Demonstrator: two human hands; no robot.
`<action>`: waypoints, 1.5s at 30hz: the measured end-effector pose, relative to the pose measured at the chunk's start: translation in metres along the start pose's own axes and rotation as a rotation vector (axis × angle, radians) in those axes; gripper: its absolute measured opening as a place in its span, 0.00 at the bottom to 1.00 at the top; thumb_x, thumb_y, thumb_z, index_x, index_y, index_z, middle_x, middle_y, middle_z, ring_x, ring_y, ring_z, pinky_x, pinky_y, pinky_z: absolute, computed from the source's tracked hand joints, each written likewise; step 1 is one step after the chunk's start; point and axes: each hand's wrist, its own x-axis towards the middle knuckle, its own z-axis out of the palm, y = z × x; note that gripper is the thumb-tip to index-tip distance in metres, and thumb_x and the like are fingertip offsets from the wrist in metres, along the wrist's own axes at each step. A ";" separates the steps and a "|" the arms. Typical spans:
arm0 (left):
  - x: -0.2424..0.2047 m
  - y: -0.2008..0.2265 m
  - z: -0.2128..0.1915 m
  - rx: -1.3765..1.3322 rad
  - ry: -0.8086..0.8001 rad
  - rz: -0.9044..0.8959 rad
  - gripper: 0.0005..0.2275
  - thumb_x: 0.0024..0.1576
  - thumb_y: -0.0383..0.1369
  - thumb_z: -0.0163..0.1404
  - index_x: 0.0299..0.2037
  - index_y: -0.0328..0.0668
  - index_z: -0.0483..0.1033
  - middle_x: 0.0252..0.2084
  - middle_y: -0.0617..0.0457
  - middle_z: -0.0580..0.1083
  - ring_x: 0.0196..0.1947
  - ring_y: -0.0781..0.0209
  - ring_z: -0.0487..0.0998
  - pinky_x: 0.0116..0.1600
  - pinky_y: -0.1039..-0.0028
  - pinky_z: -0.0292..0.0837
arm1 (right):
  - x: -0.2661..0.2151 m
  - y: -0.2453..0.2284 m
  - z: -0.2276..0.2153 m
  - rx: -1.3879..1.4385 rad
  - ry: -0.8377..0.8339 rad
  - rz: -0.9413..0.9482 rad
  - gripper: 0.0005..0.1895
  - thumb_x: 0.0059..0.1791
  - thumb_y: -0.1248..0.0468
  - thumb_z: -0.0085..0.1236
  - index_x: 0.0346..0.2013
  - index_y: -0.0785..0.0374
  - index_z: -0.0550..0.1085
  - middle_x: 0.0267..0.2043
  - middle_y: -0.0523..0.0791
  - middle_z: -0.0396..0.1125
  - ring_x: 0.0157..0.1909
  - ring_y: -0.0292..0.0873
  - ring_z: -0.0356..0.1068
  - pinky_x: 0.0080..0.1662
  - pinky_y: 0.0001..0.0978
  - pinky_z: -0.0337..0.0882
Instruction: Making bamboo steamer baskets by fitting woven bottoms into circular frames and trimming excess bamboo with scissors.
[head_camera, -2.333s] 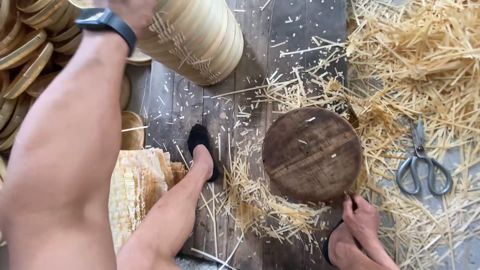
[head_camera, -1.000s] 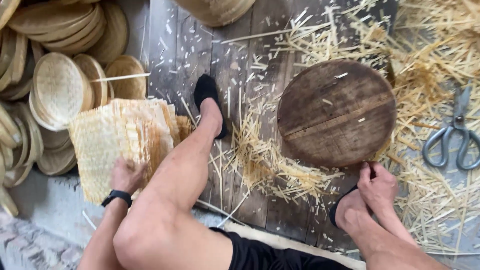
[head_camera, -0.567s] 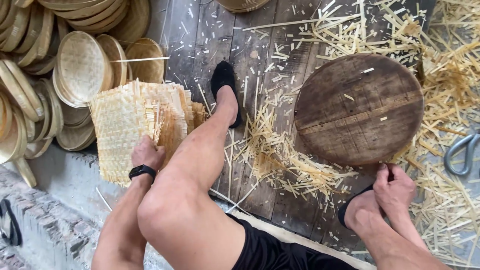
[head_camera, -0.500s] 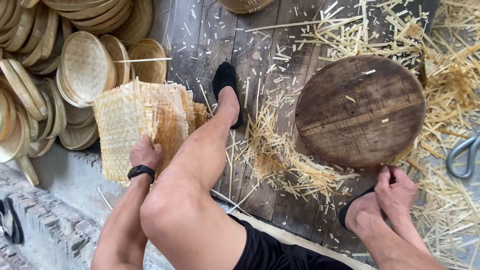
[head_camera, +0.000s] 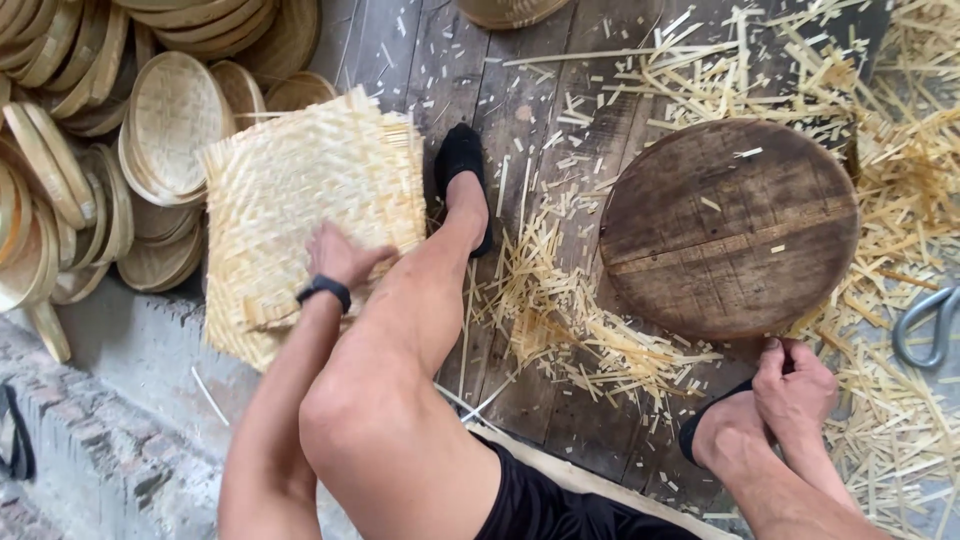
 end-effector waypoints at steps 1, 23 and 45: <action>0.000 -0.011 0.016 -0.062 -0.035 -0.033 0.57 0.36 0.56 0.69 0.71 0.30 0.51 0.73 0.28 0.54 0.74 0.30 0.51 0.72 0.47 0.50 | 0.002 0.003 0.002 -0.020 0.004 0.003 0.14 0.59 0.54 0.55 0.45 0.61 0.80 0.31 0.49 0.73 0.36 0.48 0.73 0.43 0.40 0.71; 0.026 -0.078 -0.118 -0.747 0.704 0.189 0.10 0.74 0.29 0.41 0.39 0.37 0.61 0.34 0.51 0.68 0.34 0.62 0.74 0.40 0.71 0.77 | 0.000 0.012 0.003 0.025 -0.045 -0.021 0.14 0.61 0.55 0.55 0.44 0.63 0.79 0.31 0.48 0.74 0.36 0.45 0.74 0.44 0.38 0.71; -0.286 0.334 0.074 -0.414 -0.263 1.550 0.12 0.59 0.36 0.49 0.45 0.34 0.70 0.44 0.40 0.74 0.45 0.43 0.79 0.44 0.61 0.78 | 0.091 -0.045 -0.082 0.560 -0.233 0.361 0.21 0.51 0.59 0.63 0.53 0.72 0.74 0.42 0.45 0.71 0.39 0.39 0.66 0.40 0.35 0.67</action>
